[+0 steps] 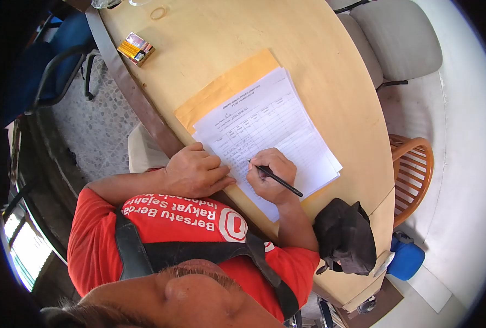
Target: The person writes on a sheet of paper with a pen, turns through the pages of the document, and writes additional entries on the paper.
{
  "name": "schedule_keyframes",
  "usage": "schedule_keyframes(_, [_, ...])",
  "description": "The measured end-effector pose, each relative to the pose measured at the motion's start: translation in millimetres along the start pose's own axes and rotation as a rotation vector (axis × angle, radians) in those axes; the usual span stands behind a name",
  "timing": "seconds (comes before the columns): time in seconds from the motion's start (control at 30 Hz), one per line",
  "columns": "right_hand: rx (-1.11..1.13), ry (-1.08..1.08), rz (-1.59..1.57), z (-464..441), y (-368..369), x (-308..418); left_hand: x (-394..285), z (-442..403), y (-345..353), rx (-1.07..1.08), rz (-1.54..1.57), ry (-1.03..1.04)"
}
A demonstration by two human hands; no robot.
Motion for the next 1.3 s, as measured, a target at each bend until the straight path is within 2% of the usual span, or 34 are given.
schedule_keyframes(0.27, [0.014, 0.068, 0.036, -0.4, 1.4, 5.7, 1.1, 1.4, 2.3, -0.007, -0.009, 0.015])
schedule_keyframes(0.67, [0.028, -0.004, 0.078, -0.1, 2.4, 1.1, -0.3, 0.8, 2.0, 0.008, -0.012, 0.015])
schedule_keyframes(1.3, [0.031, 0.018, 0.096, -1.8, 2.3, 2.4, 1.0, 0.6, 1.6, -0.003, -0.013, 0.011])
Point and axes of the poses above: each hand's wrist, its own z-axis away from the middle knuckle, its own y-axis out of the palm, x = y × z, the point moved 4 cm from there along -z, towards the middle knuckle, and after that the axes turned 5 degrees about z, right-handed, at the moved point
